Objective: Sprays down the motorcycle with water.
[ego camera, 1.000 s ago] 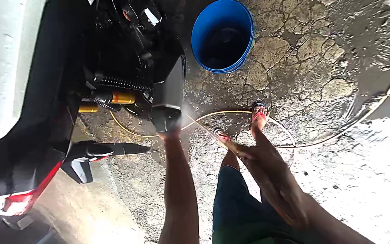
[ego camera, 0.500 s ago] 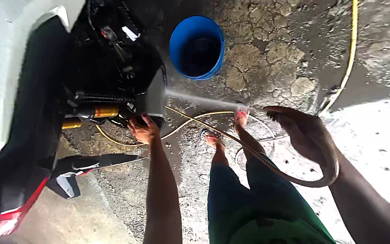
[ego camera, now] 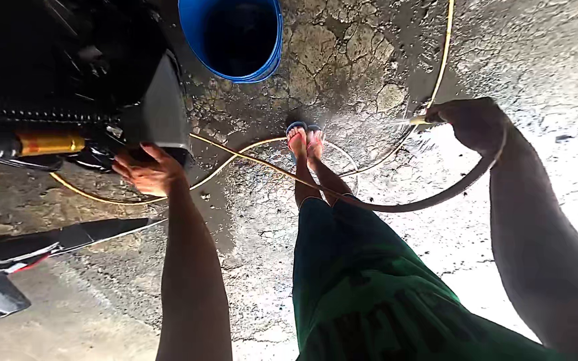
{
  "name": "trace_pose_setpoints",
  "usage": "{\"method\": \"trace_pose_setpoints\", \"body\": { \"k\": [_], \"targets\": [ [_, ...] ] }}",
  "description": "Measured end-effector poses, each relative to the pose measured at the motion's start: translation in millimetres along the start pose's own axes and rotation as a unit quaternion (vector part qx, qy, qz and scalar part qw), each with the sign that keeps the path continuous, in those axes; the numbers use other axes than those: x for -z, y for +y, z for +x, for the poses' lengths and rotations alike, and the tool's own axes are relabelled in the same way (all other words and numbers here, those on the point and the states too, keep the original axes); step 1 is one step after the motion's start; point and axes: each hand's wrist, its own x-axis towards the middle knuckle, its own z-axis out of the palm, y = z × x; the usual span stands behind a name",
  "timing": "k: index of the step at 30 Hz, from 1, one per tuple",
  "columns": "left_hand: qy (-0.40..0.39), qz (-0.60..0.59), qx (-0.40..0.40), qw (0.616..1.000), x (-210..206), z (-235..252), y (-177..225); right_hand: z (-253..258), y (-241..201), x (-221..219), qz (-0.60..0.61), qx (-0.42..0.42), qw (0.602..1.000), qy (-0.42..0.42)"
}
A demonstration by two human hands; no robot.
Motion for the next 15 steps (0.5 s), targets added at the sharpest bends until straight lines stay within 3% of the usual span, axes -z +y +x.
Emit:
{"method": "trace_pose_setpoints", "body": {
  "k": [2, 6, 15],
  "targets": [
    [0.005, 0.005, -0.004, 1.0, -2.8, 1.4, -0.6, 8.3, -16.9, -7.7, -0.037, -0.001, 0.998, -0.043],
    [-0.009, 0.008, 0.003, 1.0, -0.7, 0.2, -1.7, 34.7, -31.7, -9.8, -0.092, 0.092, 0.987, -0.092],
    [-0.001, 0.008, -0.013, 1.0, 1.3, 0.9, 1.4, 76.1, -105.0, -16.0, -0.134, 0.087, 0.974, -0.158]
  ]
}}
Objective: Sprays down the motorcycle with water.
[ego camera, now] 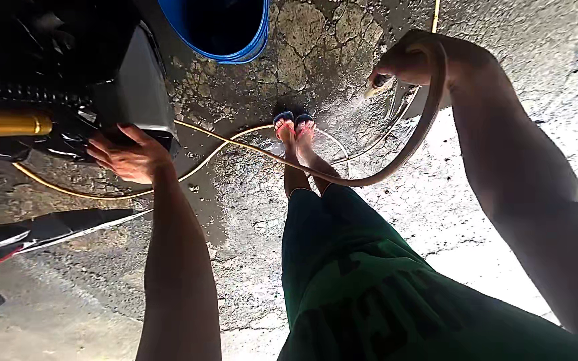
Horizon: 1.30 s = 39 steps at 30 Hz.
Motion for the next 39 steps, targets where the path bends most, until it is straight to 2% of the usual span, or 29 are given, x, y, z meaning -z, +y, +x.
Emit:
{"method": "trace_pose_setpoints", "body": {
  "k": [3, 6, 8, 10, 14, 18, 23, 26, 29, 32, 35, 37, 39],
  "targets": [
    [0.005, 0.0, -0.004, 1.0, -0.3, -0.1, 0.8, 11.3, -10.4, 5.0, -0.061, -0.048, 0.997, -0.016],
    [0.004, 0.004, -0.003, 1.0, -0.8, 1.6, -1.3, 18.1, -10.9, 9.1, -0.04, -0.069, 0.997, -0.013],
    [0.008, 0.002, -0.002, 1.0, -2.5, 3.1, -2.4, 17.6, -10.0, 4.1, -0.021, -0.042, 0.999, -0.019],
    [0.007, 0.003, 0.0, 1.0, -2.6, 1.7, -3.0, 15.9, -6.7, 1.3, -0.051, -0.026, 0.998, -0.006],
    [0.007, 0.009, 0.002, 1.0, -5.8, 3.1, -3.9, 12.6, -2.4, 14.0, -0.049, -0.039, 0.997, 0.042],
    [0.007, 0.012, 0.002, 1.0, -5.5, 2.5, -4.4, 1.9, -9.8, 19.0, -0.026, 0.038, 0.997, 0.059],
    [0.013, 0.01, -0.003, 1.0, -7.2, 5.8, -5.8, 0.8, -20.6, 26.2, -0.002, 0.036, 0.997, 0.068],
    [0.007, 0.015, -0.001, 1.0, -7.1, 4.7, -4.5, -8.4, -29.2, 31.7, -0.039, 0.038, 0.997, 0.05],
    [-0.003, 0.017, -0.002, 1.0, -2.7, 3.1, -1.0, -11.9, -19.5, 28.9, -0.077, 0.034, 0.996, 0.029],
    [0.003, 0.016, -0.001, 1.0, -3.3, 3.1, -0.8, -10.0, -10.6, 23.2, -0.032, 0.034, 0.998, 0.043],
    [0.006, 0.021, 0.004, 1.0, -5.0, 3.7, -1.9, -7.0, -17.7, 19.7, 0.041, 0.084, 0.995, 0.043],
    [0.008, 0.023, 0.003, 1.0, -5.7, 5.1, -2.6, -4.6, -26.3, 15.0, 0.046, 0.113, 0.991, 0.056],
    [0.007, 0.019, 0.001, 1.0, -4.4, 3.6, -2.5, -1.1, -28.7, 14.8, 0.003, 0.103, 0.992, 0.074]
  ]
}}
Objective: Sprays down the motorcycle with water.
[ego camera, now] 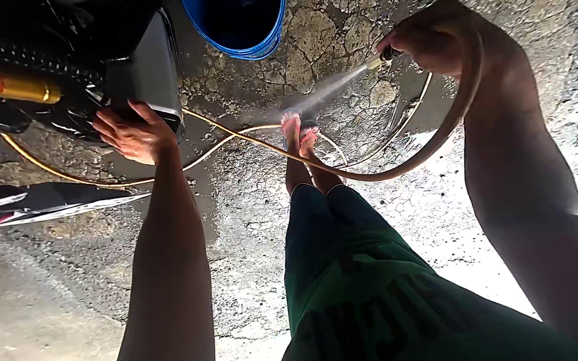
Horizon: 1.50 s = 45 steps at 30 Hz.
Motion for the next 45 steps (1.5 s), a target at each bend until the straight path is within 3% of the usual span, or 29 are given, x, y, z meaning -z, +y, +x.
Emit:
{"method": "trace_pose_setpoints", "body": {
  "k": [6, 12, 15, 17, 20, 23, 27, 32, 36, 38, 40, 42, 43, 45],
  "targets": [
    [-0.005, -0.005, 0.003, 1.0, 3.1, -1.6, 3.0, -10.1, 8.9, 12.7, -0.06, -0.047, 0.997, -0.013],
    [-0.009, -0.018, 0.012, 1.0, 8.1, 0.6, 8.0, -17.3, -2.9, 19.6, -0.036, -0.029, 0.999, 0.005],
    [-0.025, -0.02, 0.014, 0.999, 15.3, -4.8, 6.7, -24.1, -16.0, 8.2, 0.01, 0.009, 1.0, 0.01],
    [-0.028, -0.033, 0.008, 0.999, 15.4, -1.3, 9.3, -24.3, -27.3, 2.2, 0.057, 0.038, 0.996, 0.064],
    [-0.012, -0.039, -0.008, 0.999, 5.0, 1.6, 0.2, -33.5, -66.5, -8.5, 0.128, 0.092, 0.976, 0.149],
    [-0.006, -0.032, -0.012, 0.999, 6.6, 1.2, 1.7, -42.7, -103.0, -30.3, 0.172, 0.142, 0.96, 0.168],
    [-0.004, -0.035, -0.012, 0.999, 10.5, 1.2, 5.2, -27.3, -108.7, -36.0, 0.234, 0.176, 0.925, 0.241],
    [0.011, -0.064, -0.018, 0.998, 4.9, 1.1, -0.3, -31.9, -135.9, -78.0, 0.222, 0.248, 0.934, 0.133],
    [-0.017, -0.097, 0.023, 0.995, 10.2, 6.2, 1.9, -21.0, -145.9, -75.4, 0.23, 0.207, 0.927, 0.214],
    [-0.041, -0.124, 0.039, 0.991, 12.0, 11.7, -1.6, -22.9, -156.5, -81.3, 0.237, 0.21, 0.925, 0.209],
    [-0.005, -0.198, -0.02, 0.98, 5.9, 6.3, -10.8, -30.1, -171.0, -100.0, 0.202, 0.264, 0.927, 0.175],
    [0.005, -0.295, -0.149, 0.944, 3.1, -25.2, -10.5, -30.1, -180.0, -109.8, 0.178, 0.298, 0.92, 0.18],
    [-0.044, -0.336, -0.202, 0.919, 7.1, -55.9, -5.5, -29.5, -182.1, -109.5, 0.188, 0.284, 0.921, 0.191],
    [-0.247, -0.359, -0.274, 0.857, 32.1, -131.4, 11.4, -29.1, -189.5, -109.6, 0.224, 0.249, 0.922, 0.193]
  ]
}}
